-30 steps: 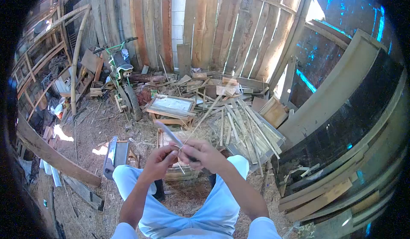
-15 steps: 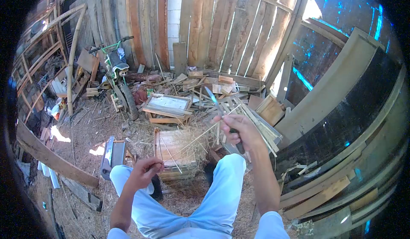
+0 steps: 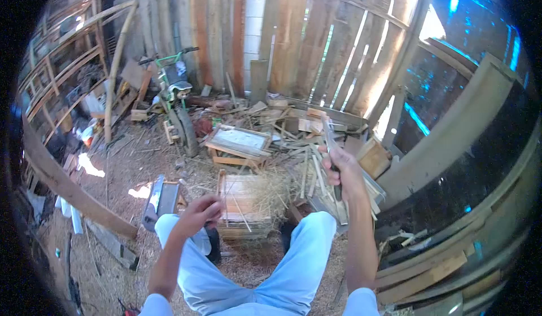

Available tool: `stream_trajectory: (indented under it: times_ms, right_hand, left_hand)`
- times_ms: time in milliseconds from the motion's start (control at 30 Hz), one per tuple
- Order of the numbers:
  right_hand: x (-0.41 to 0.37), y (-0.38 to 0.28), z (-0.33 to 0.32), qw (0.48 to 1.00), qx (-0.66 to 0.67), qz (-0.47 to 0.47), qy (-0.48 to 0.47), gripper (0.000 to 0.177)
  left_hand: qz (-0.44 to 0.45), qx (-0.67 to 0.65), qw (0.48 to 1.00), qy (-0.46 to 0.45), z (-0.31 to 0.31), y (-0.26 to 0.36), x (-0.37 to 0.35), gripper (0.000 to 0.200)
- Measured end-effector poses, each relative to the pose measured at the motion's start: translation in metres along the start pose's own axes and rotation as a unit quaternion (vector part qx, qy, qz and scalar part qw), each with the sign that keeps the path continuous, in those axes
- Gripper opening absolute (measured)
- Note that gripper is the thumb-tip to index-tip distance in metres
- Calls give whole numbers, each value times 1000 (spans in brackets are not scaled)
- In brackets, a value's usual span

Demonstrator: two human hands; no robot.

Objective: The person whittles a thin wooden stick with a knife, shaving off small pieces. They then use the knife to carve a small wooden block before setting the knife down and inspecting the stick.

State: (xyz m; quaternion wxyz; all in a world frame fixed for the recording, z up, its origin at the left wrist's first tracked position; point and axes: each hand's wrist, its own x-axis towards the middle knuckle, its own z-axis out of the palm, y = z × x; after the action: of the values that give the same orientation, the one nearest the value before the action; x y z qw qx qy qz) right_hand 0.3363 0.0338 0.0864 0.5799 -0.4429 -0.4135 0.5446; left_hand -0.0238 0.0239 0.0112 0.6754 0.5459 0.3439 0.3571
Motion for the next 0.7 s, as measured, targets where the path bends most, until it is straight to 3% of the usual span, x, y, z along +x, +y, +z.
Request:
stream_trajectory:
  times_ms: [67, 133, 200, 433, 667, 700]
  right_hand:
    - [0, 26, 25, 1000, -5, 5, -7, 26]
    - [0, 53, 48, 1000, -10, 10, -15, 25]
    - [1, 79, 68, 999, -33, 13, 0, 22]
    - [2, 113, 111, 989, -133, -61, 24, 18]
    - [-7, 108, 117, 994, -107, -22, 12, 18]
    - [-5, 114, 116, 988, -139, -59, 10, 19]
  left_hand:
    - [82, -33, 996, -11, 1, -18, 31, 14]
    - [114, -63, 991, 39, 15, -17, 51, 17]
    - [88, -156, 981, 75, 29, -12, 67, 19]
    - [109, -145, 978, 100, 40, -21, 87, 20]
    - [138, -163, 971, 106, 46, -26, 79, 18]
    - [142, -168, 969, 109, 46, -27, 80, 17]
